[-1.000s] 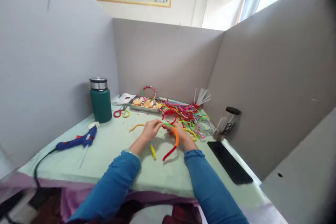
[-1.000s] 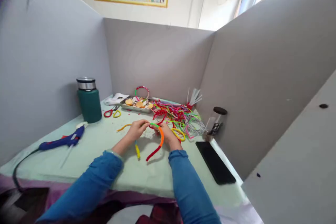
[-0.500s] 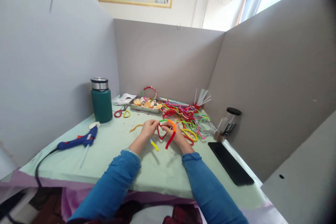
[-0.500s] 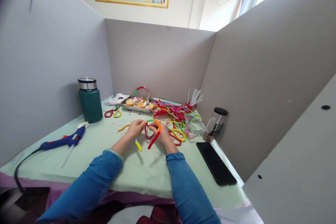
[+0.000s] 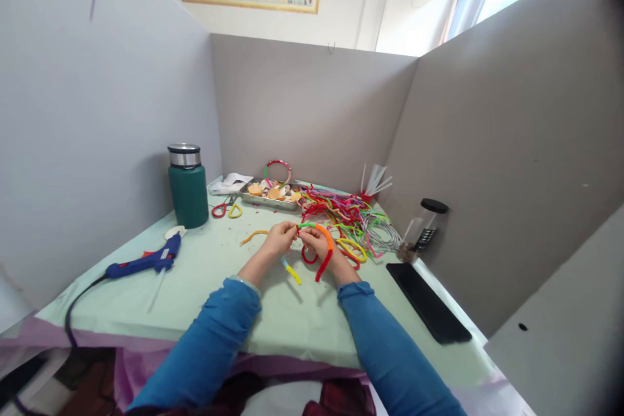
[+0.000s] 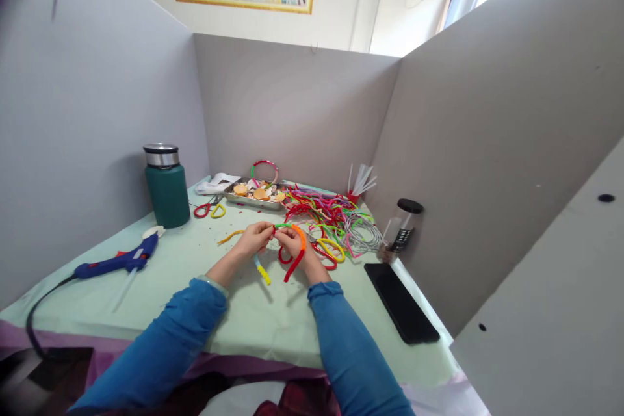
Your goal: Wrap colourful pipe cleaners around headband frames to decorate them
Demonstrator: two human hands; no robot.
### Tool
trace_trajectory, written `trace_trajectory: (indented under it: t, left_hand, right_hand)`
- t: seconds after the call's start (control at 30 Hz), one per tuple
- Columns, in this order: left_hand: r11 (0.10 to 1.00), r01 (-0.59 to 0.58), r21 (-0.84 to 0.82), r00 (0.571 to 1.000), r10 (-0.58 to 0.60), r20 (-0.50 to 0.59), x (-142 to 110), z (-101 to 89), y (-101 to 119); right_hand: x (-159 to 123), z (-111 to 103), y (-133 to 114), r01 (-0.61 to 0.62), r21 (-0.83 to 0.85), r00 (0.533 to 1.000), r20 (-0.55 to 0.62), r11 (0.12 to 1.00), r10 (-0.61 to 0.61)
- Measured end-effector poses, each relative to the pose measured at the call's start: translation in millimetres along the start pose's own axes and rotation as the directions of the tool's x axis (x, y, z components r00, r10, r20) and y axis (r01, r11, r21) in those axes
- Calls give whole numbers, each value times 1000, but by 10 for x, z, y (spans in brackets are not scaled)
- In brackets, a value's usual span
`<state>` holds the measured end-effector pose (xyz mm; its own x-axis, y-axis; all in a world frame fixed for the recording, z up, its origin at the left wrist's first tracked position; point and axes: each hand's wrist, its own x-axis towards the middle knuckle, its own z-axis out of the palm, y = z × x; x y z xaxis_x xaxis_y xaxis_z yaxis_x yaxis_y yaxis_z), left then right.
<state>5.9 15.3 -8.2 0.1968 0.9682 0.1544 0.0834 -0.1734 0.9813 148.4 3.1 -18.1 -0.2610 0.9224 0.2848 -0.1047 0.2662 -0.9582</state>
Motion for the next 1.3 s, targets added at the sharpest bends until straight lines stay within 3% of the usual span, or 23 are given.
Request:
trace_trajectory:
  t: [0.17, 0.33, 0.7, 0.77, 0.87, 0.97, 1.03, 1.1, 1.2, 1.3]
  left_hand:
    - [964, -156, 215, 986, 164, -20, -3, -6, -32]
    - [869, -273, 413, 949, 314, -34, -13, -17, -37]
    - [806, -230, 546, 942, 326, -84, -66, -20, 10]
    - [811, -225, 540, 943, 321, -89, -61, -25, 2]
    - [803, -207, 559, 941, 320, -112, -47, -42, -21]
    - [791, -162, 590, 941, 303, -147, -33, -60, -45]
    - [784, -138, 605, 949, 280, -147, -27, -67, -56]
    - [780, -135, 611, 955, 267, -130, -24, -74, -63]
    - [779, -155, 608, 954, 277, -112, -26, -83, -68]
    - [767, -149, 624, 955, 276, -111, -34, -82, -60]
  right_hand:
    - [-3, 30, -9, -38, 260, 999, 14, 965, 36]
    - [-20, 45, -34, -50, 346, 999, 4, 937, 52]
    - [-69, -51, -97, -102, 132, 994, -30, 986, 106]
    - [-31, -100, -77, -88, 145, 989, -102, 985, 104]
    - [25, -190, -81, -61, 101, 944, -318, 993, 90]
    - [34, -259, -145, 90, -84, 894, -432, 992, -117]
    - [10, -259, -193, 211, -314, 876, -360, 926, -321]
    - [-26, -217, -216, 274, -564, 855, -228, 779, -465]
    - [-71, -124, -194, 258, -799, 859, -68, 544, -508]
    - [-70, -88, -155, 234, -848, 881, -21, 475, -473]
